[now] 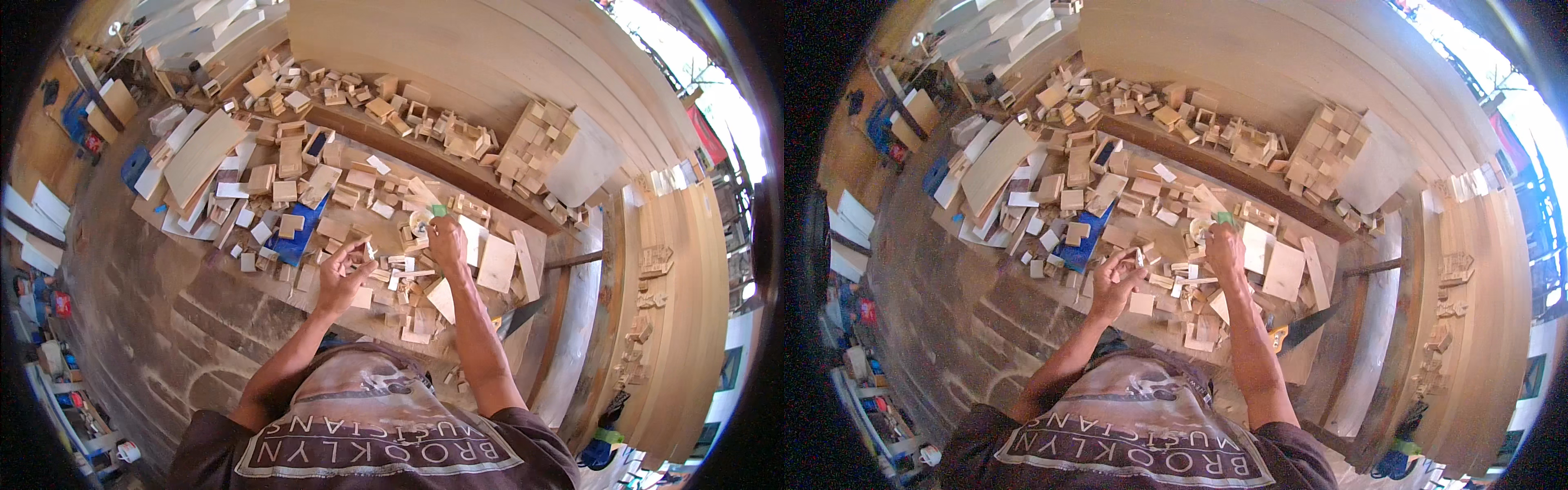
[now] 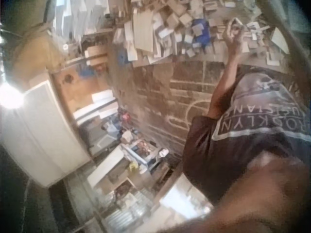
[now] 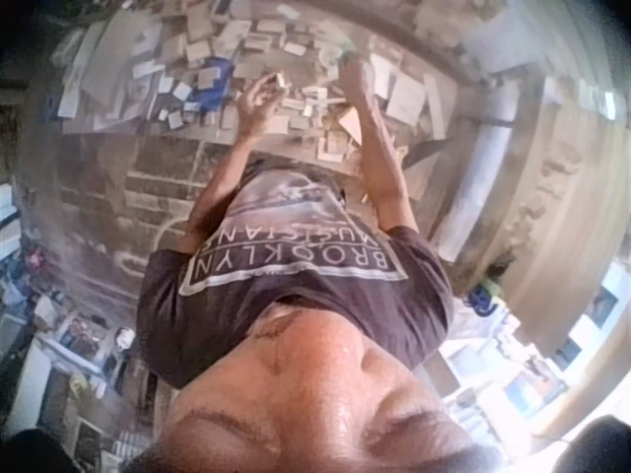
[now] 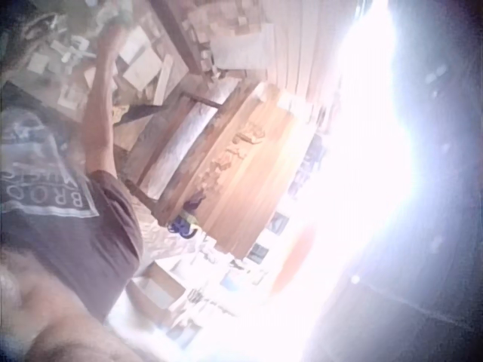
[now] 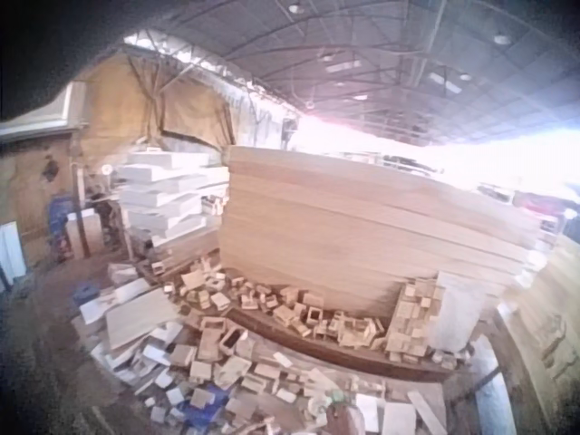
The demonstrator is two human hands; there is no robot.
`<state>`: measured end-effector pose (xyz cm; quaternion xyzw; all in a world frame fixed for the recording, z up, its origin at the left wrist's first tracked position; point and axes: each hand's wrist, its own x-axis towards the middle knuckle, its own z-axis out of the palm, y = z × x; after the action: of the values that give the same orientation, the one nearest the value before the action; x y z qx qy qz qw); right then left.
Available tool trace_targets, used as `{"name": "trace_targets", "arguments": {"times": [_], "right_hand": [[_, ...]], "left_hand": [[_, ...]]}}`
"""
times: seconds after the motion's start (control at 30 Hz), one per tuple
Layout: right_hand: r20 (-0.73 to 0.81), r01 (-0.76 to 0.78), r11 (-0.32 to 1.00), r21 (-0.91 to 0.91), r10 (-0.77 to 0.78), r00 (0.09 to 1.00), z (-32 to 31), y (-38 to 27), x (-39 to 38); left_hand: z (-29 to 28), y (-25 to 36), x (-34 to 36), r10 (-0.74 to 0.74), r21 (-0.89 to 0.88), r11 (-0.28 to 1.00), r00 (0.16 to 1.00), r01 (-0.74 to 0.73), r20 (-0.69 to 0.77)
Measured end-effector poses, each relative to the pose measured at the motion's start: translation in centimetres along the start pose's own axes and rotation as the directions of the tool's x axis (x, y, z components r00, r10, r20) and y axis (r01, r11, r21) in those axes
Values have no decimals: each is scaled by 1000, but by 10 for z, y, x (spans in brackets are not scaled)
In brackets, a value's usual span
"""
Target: The person assembles small wooden boxes by applying glue to the edges and joining the pieces together by hand.
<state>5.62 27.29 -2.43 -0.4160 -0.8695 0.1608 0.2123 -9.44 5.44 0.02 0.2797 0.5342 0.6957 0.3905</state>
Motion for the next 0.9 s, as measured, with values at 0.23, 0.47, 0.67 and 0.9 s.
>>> {"name": "trace_targets", "arguments": {"times": [0.23, 0.47, 0.67, 0.9], "right_hand": [[175, -97, 985, -141, 122, 977, 28, 4, 14], [104, -183, 981, 62, 176, 979, 20, 7, 11], [436, -465, 134, 875, 199, 878, -46, -42, -27], [477, -482, -23, 876, 197, 857, -73, -60, -77]], "left_hand": [[-18, 5, 1, 22, 1, 1000, 999, -22, -42], [-9, 5, 9, -12, 26, 1000, 999, 11, 31], [7, 10, 12, 29, 49, 998, 997, -32, 66], [33, 10, 5, 94, 69, 992, 977, -109, 193]]}}
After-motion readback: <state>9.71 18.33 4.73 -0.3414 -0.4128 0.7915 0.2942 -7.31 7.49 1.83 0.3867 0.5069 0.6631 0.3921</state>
